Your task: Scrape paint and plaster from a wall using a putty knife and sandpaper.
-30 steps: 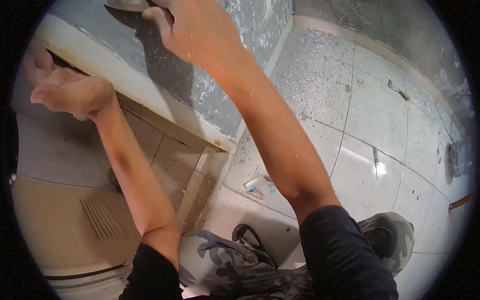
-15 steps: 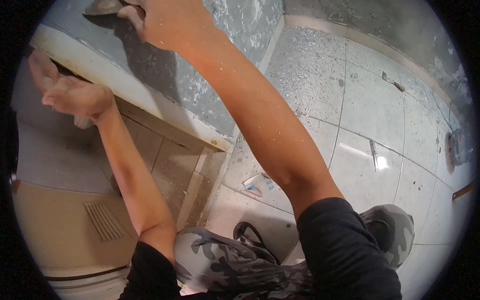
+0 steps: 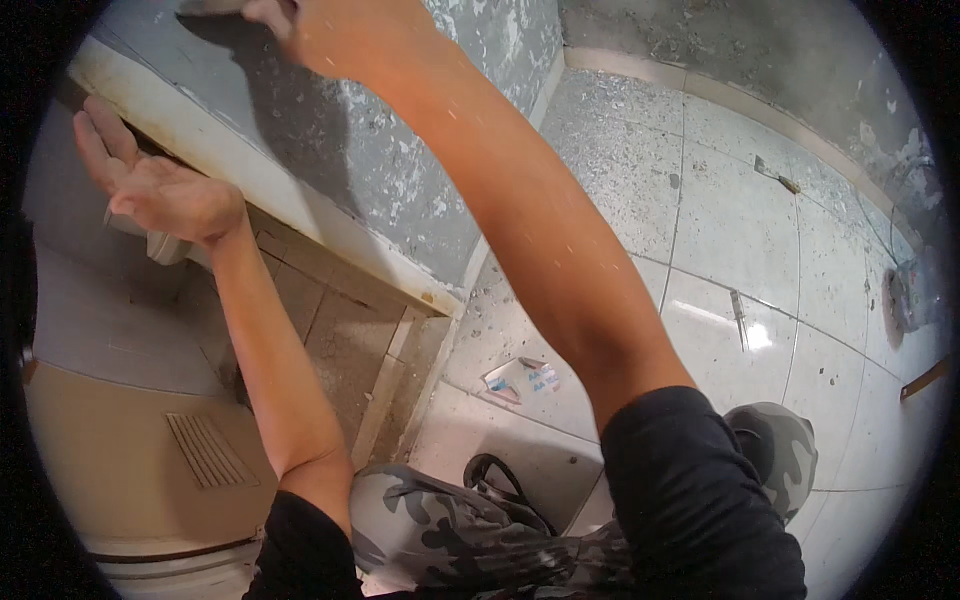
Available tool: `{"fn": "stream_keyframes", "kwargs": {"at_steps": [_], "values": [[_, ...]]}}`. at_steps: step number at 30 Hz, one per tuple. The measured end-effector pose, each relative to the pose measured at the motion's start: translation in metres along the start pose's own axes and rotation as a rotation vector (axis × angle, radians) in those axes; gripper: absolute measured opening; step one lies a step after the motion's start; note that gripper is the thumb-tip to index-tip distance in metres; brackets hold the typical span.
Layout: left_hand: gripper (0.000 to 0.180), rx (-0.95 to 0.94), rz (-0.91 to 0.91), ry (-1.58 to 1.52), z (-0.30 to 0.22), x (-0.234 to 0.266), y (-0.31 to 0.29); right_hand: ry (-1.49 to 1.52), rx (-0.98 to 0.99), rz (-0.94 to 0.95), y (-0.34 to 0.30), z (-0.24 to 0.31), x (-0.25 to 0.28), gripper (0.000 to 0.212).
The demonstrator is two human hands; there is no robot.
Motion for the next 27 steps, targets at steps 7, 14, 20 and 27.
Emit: {"fn": "stream_keyframes", "kwargs": {"at_steps": [7,14,20,27], "values": [[0.088,-0.013,-0.007,-0.040,-0.007,-0.008,-0.004,-0.105,-0.270,0.161,-0.128,-0.062,-0.027,0.041],[0.091,0.065,-0.030,-0.080,-0.005,-0.003,-0.004,-0.148,-0.130,0.026,0.000,0.001,-0.014,0.037],[0.090,-0.010,-0.011,-0.044,-0.008,-0.009,-0.001,-0.100,-0.296,0.215,-0.091,-0.038,-0.017,0.039],[0.089,0.040,-0.018,-0.039,-0.007,-0.004,0.001,-0.199,-0.043,0.032,0.028,0.013,-0.005,0.042]]}}
Point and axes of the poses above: each hand's wrist, its own y-axis towards the middle knuckle, its own x-axis out of the back of the hand, z = x × y, the point moved 4 cm from there along y, towards the middle knuckle, and after that the axes turned 11 degrees about -x, right-handed, at the moved point
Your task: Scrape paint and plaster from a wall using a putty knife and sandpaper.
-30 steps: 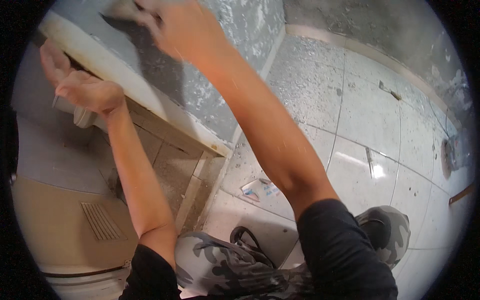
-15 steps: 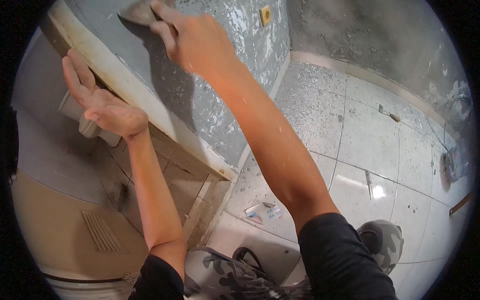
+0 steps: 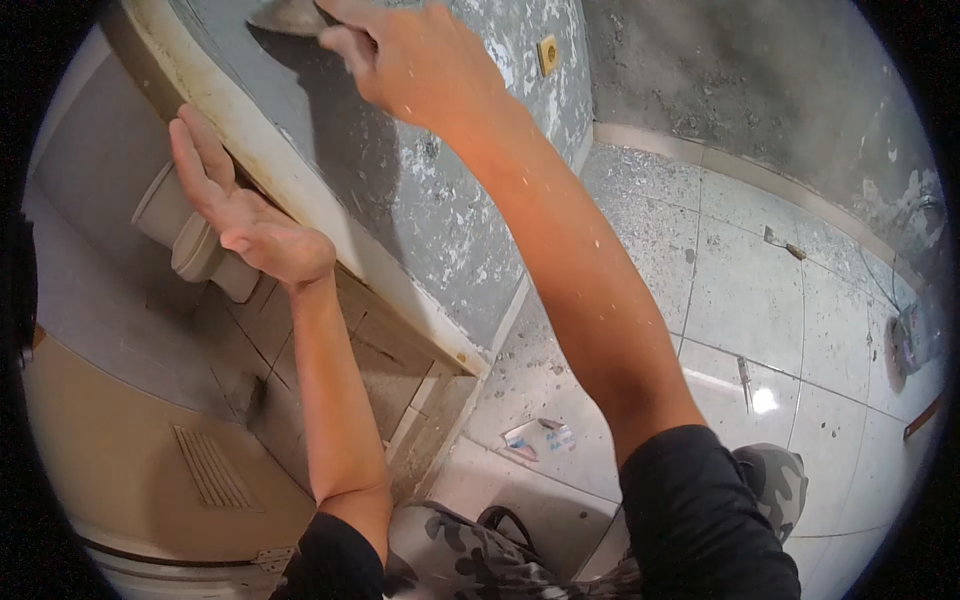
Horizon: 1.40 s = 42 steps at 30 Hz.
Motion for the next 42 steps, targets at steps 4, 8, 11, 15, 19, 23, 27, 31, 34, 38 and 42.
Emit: {"fn": "stream_keyframes", "kwargs": {"at_steps": [4,8,11,15,19,23,27,31,34,38,42], "values": [[0.090,-0.015,0.045,0.018,0.000,0.007,0.000,-0.004,-0.215,0.275,-0.088,-0.033,-0.017,0.042],[0.091,-0.010,0.058,0.045,-0.003,0.000,-0.002,0.052,-0.173,0.195,-0.113,-0.047,-0.022,0.043],[0.091,-0.005,0.059,0.042,-0.004,-0.004,-0.001,0.034,-0.206,0.101,-0.033,-0.014,-0.007,0.041],[0.089,-0.028,0.017,0.042,0.000,0.000,0.003,0.084,-0.153,-0.034,-0.022,-0.019,-0.015,0.039],[0.088,-0.038,0.036,0.035,0.000,0.002,-0.003,0.176,-0.363,0.156,-0.140,-0.038,-0.033,0.039],[0.089,-0.042,0.018,0.022,-0.004,-0.009,-0.001,0.151,-0.365,0.062,-0.102,-0.039,-0.022,0.039],[0.089,-0.033,0.023,0.067,-0.007,-0.002,0.004,0.087,-0.444,0.081,-0.053,-0.043,-0.010,0.038],[0.089,-0.059,0.028,0.082,0.000,0.007,-0.004,0.140,-0.468,0.195,-0.125,-0.037,-0.033,0.039],[0.089,-0.062,0.024,0.059,-0.002,-0.004,0.004,0.138,-0.435,0.047,-0.101,-0.045,-0.030,0.035],[0.090,-0.049,0.014,0.094,-0.005,-0.005,0.007,0.092,-0.319,-0.101,-0.019,-0.068,-0.019,0.035],[0.090,-0.061,0.025,0.099,-0.001,0.007,-0.002,0.076,-0.370,0.041,-0.081,-0.054,-0.029,0.039]]}}
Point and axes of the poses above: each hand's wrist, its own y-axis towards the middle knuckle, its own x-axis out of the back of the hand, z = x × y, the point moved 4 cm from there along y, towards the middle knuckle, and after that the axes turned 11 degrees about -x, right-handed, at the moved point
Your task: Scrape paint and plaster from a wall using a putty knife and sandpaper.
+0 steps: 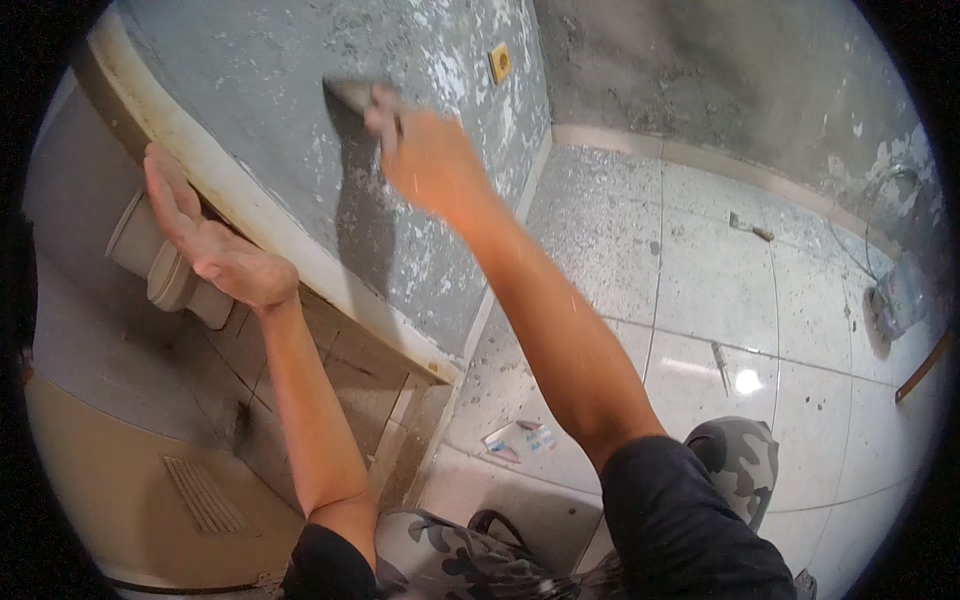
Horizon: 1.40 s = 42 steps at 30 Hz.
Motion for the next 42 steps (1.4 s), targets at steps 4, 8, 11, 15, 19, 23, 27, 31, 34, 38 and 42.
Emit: {"fn": "stream_keyframes", "kwargs": {"at_steps": [4,8,11,15,19,23,27,31,34,38,42], "values": [[0.089,0.005,-0.015,-0.042,-0.002,-0.012,0.005,-0.003,0.029,-0.004,0.009,-0.010,0.001,0.039],[0.089,-0.002,-0.009,-0.006,-0.003,-0.010,0.007,-0.045,-0.155,-0.051,0.068,0.005,0.018,0.037],[0.087,-0.005,0.014,0.004,0.001,0.001,-0.001,0.001,-0.013,0.025,0.034,0.008,0.008,0.040],[0.085,-0.008,0.023,-0.037,-0.004,-0.012,0.004,-0.049,-0.038,0.006,0.032,-0.006,0.004,0.044],[0.088,0.006,-0.020,-0.013,-0.004,-0.010,0.005,-0.053,-0.275,0.030,0.097,-0.002,0.024,0.047],[0.087,-0.006,0.004,-0.012,0.003,0.000,-0.003,-0.113,-0.048,0.062,0.025,-0.012,0.000,0.042],[0.086,0.016,-0.002,-0.042,-0.003,-0.011,0.001,-0.087,0.036,-0.033,0.006,-0.014,-0.001,0.038],[0.089,0.018,-0.016,-0.015,-0.004,-0.011,0.005,0.000,-0.204,0.025,0.085,-0.021,0.025,0.046],[0.086,-0.009,0.001,-0.003,0.000,-0.004,0.000,-0.137,-0.071,0.062,0.059,-0.028,0.013,0.049],[0.085,0.017,-0.001,-0.034,-0.001,-0.010,-0.003,-0.083,-0.049,-0.010,0.014,-0.032,-0.007,0.047],[0.086,-0.002,0.022,0.022,-0.005,-0.008,0.009,0.031,-0.383,0.112,0.065,-0.032,0.020,0.045]]}}
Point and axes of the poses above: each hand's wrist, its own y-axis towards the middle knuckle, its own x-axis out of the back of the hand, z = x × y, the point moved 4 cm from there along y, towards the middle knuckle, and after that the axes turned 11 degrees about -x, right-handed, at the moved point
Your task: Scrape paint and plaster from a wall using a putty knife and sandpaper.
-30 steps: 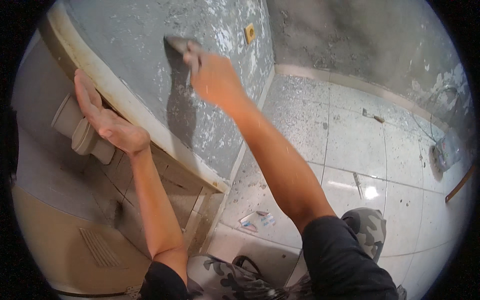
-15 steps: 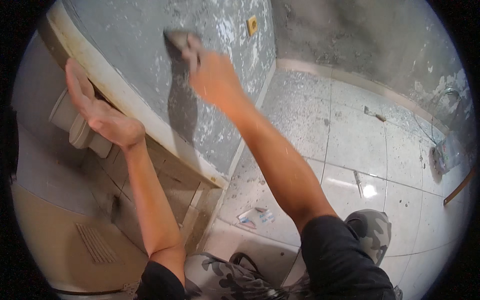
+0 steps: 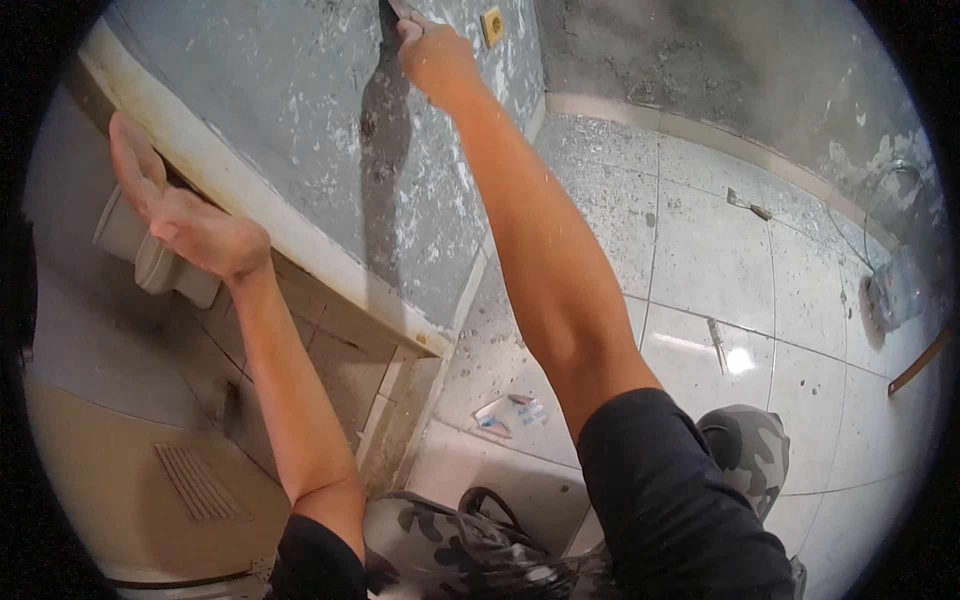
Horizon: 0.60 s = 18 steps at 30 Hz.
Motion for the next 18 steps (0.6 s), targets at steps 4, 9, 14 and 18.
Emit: {"fn": "stream_keyframes", "kwargs": {"at_steps": [4,9,14,18], "values": [[0.085,-0.030,-0.010,0.027,0.005,0.006,-0.010,-0.076,0.291,-0.121,-0.023,-0.036,-0.038,0.048],[0.085,0.003,-0.012,-0.034,-0.004,-0.009,-0.004,-0.155,0.371,-0.205,-0.018,-0.020,-0.013,0.049],[0.086,0.015,-0.009,-0.006,0.004,0.004,-0.008,-0.009,0.032,0.066,-0.025,-0.011,-0.016,0.045],[0.087,0.015,-0.002,-0.039,0.001,-0.004,-0.008,-0.036,0.301,-0.162,-0.050,-0.029,-0.034,0.046]]}}
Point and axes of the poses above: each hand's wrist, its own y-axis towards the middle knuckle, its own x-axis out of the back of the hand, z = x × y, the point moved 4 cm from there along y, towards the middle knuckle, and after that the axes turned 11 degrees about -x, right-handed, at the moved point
